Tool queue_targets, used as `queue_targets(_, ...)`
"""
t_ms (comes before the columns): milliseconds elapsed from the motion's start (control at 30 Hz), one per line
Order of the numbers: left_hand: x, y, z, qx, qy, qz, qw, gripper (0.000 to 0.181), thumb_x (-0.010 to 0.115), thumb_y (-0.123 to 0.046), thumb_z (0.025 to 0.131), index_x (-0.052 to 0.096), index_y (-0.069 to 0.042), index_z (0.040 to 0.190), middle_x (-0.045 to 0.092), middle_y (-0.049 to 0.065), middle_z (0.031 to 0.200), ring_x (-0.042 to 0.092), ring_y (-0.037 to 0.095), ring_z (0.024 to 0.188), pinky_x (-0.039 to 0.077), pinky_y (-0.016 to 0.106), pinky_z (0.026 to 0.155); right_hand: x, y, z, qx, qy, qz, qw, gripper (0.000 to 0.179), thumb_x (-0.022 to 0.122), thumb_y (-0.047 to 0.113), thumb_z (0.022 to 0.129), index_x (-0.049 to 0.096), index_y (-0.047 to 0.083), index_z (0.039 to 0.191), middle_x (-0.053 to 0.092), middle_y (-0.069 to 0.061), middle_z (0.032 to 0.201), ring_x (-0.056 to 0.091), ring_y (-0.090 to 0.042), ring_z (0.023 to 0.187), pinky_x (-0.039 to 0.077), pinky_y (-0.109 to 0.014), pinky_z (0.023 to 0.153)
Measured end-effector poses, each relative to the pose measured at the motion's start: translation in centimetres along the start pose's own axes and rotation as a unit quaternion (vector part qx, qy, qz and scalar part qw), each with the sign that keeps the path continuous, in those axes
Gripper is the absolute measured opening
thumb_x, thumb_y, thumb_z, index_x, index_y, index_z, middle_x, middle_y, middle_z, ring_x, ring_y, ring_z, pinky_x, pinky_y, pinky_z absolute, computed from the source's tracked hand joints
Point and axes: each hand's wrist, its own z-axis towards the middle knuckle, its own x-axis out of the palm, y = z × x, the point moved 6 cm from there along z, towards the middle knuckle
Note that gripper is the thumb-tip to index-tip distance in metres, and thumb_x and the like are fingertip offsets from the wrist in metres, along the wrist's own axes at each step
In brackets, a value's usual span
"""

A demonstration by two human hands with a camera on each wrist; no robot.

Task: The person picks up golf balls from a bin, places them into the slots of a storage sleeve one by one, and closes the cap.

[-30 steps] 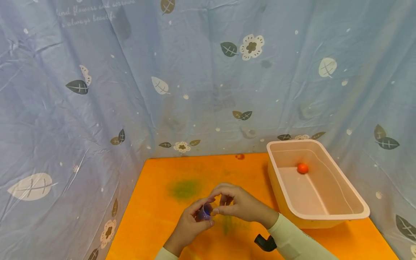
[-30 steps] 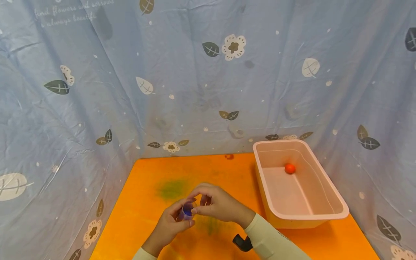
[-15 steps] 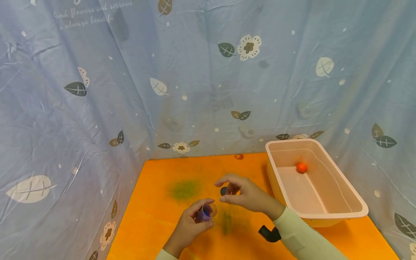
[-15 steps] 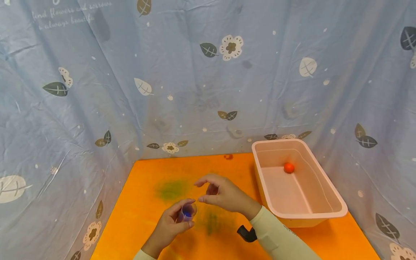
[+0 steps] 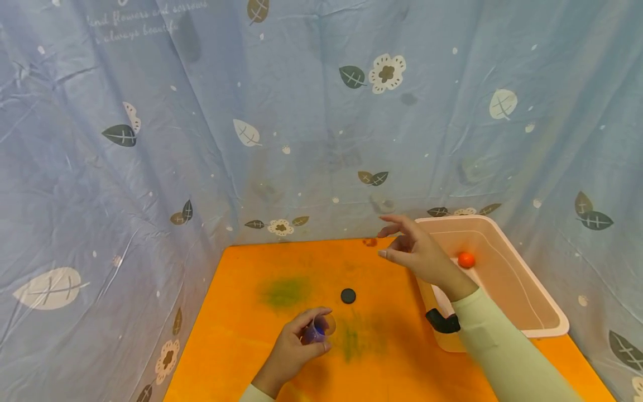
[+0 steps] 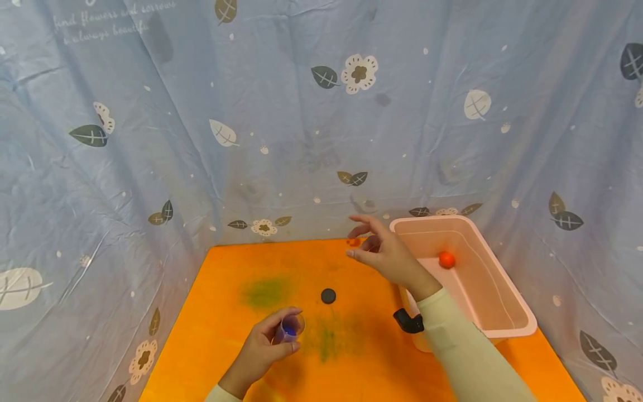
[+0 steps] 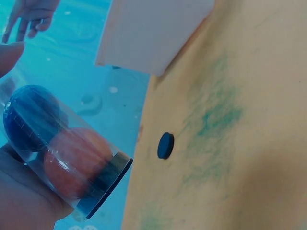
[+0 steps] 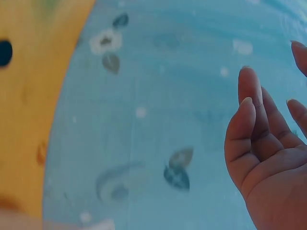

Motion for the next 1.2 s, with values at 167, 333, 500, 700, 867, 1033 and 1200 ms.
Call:
queue_targets(167,0.0,0.2,-0.1,-0.007,-0.002,-0.005,1.0,0.056,0.08,-0.008,0.099,0.065,-0.02,0.151,0.06,0.02,0.127,0.057,0.026,0.105,0.05,0.029,0.085,-3.7,-1.5,0.6,0.028,-0.049,-0.045,0.9974,0.077,0.077,0.007,0.103,0.037,0.017,0.169,0.06,-0.018,0.135,0.07,-0.029,0.089,0.057,-0.028,0.077)
queue_targets(333,-0.2,0.5,-0.3,-0.018,-0.007,-0.006,0.9998,0.057,0.08,-0.008,0.098,0.065,-0.021,0.151,0.06,0.02,0.127,0.057,0.027,0.104,0.05,0.03,0.084,-6.9,-3.9,0.4,0.075,-0.074,-0.08,0.9912,0.082,0.076,0.016,0.106,0.03,0.019,0.173,0.057,-0.018,0.14,0.069,-0.029,0.098,0.055,-0.024,0.08)
queue_targets(500,-0.4,0.7,-0.4,-0.022,-0.01,-0.006,0.9997,0.057,0.08,-0.008,0.098,0.065,-0.021,0.151,0.06,0.019,0.128,0.058,0.031,0.11,0.053,0.031,0.087,-9.4,-7.0,-0.2,0.125,-0.079,-0.103,0.9836,0.086,0.075,0.024,0.108,0.022,0.02,0.175,0.051,-0.023,0.146,0.065,-0.035,0.109,0.055,-0.024,0.083)
queue_targets(700,-0.6,0.5,-0.6,-0.019,-0.012,-0.006,0.9997,0.058,0.081,-0.007,0.098,0.064,-0.02,0.152,0.06,0.021,0.129,0.058,0.033,0.112,0.053,0.032,0.088,-11.8,-9.7,-0.8,0.156,-0.089,-0.144,0.9732,0.087,0.074,0.031,0.108,0.02,0.015,0.175,0.053,-0.025,0.141,0.063,-0.04,0.109,0.056,-0.03,0.081)
queue_targets(867,-0.7,0.6,-0.8,-0.023,-0.014,-0.002,0.9996,0.058,0.081,-0.008,0.098,0.064,-0.02,0.152,0.06,0.021,0.128,0.058,0.033,0.112,0.054,0.032,0.089,-13.3,-11.3,-0.8,0.178,-0.093,-0.151,0.9679,0.089,0.073,0.033,0.108,0.018,0.013,0.175,0.051,-0.027,0.142,0.065,-0.042,0.11,0.057,-0.031,0.082)
queue_targets(1033,-0.8,0.8,-0.8,-0.027,-0.014,-0.006,0.9995,0.058,0.081,-0.008,0.098,0.064,-0.02,0.152,0.06,0.02,0.128,0.057,0.038,0.116,0.055,0.033,0.093,-14.5,-12.5,-1.0,0.204,-0.081,-0.15,0.964,0.094,0.073,0.037,0.108,0.014,0.009,0.175,0.048,-0.031,0.146,0.062,-0.047,0.12,0.056,-0.053,0.096)
queue_targets(1200,-1.0,0.8,-0.8,-0.031,-0.015,-0.004,0.9994,0.057,0.081,-0.009,0.099,0.064,-0.021,0.152,0.06,0.02,0.128,0.057,0.036,0.114,0.055,0.033,0.093,-15.6,-14.2,-1.5,0.245,-0.063,-0.16,0.9542,0.099,0.072,0.047,0.106,0.014,0.001,0.171,0.045,-0.034,0.148,0.062,-0.05,0.119,0.05,-0.067,0.1)
